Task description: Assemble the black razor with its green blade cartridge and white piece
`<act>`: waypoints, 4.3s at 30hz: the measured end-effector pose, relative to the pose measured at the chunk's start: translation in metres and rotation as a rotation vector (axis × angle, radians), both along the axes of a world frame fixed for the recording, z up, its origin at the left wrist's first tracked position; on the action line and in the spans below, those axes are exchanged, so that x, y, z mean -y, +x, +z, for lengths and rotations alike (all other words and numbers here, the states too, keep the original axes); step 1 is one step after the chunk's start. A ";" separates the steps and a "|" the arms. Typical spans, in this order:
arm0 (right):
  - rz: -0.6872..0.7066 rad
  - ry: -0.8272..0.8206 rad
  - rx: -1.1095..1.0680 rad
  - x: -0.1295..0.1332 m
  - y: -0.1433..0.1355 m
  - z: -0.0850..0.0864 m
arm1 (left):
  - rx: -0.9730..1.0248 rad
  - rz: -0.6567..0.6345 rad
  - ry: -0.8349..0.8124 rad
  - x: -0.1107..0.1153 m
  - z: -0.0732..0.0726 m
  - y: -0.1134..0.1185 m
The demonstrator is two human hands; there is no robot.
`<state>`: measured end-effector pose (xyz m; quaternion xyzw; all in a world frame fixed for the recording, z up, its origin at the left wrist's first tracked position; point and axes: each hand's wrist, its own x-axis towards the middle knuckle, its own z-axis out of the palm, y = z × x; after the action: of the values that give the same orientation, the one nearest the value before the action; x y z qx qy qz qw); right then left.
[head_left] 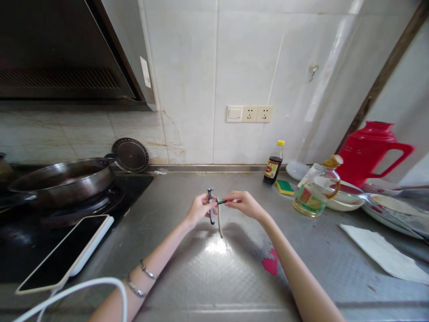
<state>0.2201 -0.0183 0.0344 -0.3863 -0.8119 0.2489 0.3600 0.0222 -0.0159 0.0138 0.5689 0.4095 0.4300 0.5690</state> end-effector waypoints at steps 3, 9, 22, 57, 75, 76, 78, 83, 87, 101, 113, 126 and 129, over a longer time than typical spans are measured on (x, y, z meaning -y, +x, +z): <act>-0.039 -0.033 -0.056 -0.007 0.002 -0.008 | 0.003 0.011 0.025 0.000 0.001 0.000; -0.142 -0.223 -0.276 -0.017 0.001 -0.022 | 0.020 0.052 0.114 0.001 0.001 0.002; -0.238 -0.336 -0.530 -0.022 -0.001 -0.031 | 0.264 0.101 0.108 -0.008 -0.010 0.004; -0.076 -0.438 -0.752 -0.006 -0.020 -0.023 | 0.090 -0.026 0.145 0.022 -0.013 0.027; -0.067 -0.414 -0.730 -0.007 -0.018 -0.024 | 0.075 -0.032 0.097 0.024 -0.008 0.026; -0.068 -0.414 -0.732 -0.007 -0.018 -0.024 | 0.075 -0.032 0.092 0.024 -0.008 0.026; -0.068 -0.416 -0.735 -0.007 -0.019 -0.024 | 0.076 -0.033 0.082 0.025 -0.007 0.026; -0.069 -0.414 -0.734 -0.006 -0.019 -0.025 | 0.052 -0.032 0.073 0.025 -0.008 0.026; -0.058 -0.407 -0.728 -0.006 -0.019 -0.025 | 0.044 -0.062 0.066 0.025 -0.009 0.027; -0.048 -0.347 -0.675 -0.005 -0.019 -0.024 | 0.091 -0.053 0.031 0.028 -0.008 0.030; -0.055 -0.293 -0.628 -0.002 -0.019 -0.019 | 0.120 -0.031 0.027 0.029 -0.008 0.031; -0.046 -0.197 -0.554 -0.004 -0.016 -0.018 | 0.133 0.020 -0.002 0.029 -0.009 0.035; -0.047 -0.186 -0.552 -0.005 -0.015 -0.019 | 0.128 0.029 -0.008 0.029 -0.010 0.035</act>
<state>0.2048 -0.0133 0.0152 -0.3542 -0.6478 0.4096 0.5358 0.0572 -0.0446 0.0043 0.5320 0.3819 0.4721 0.5901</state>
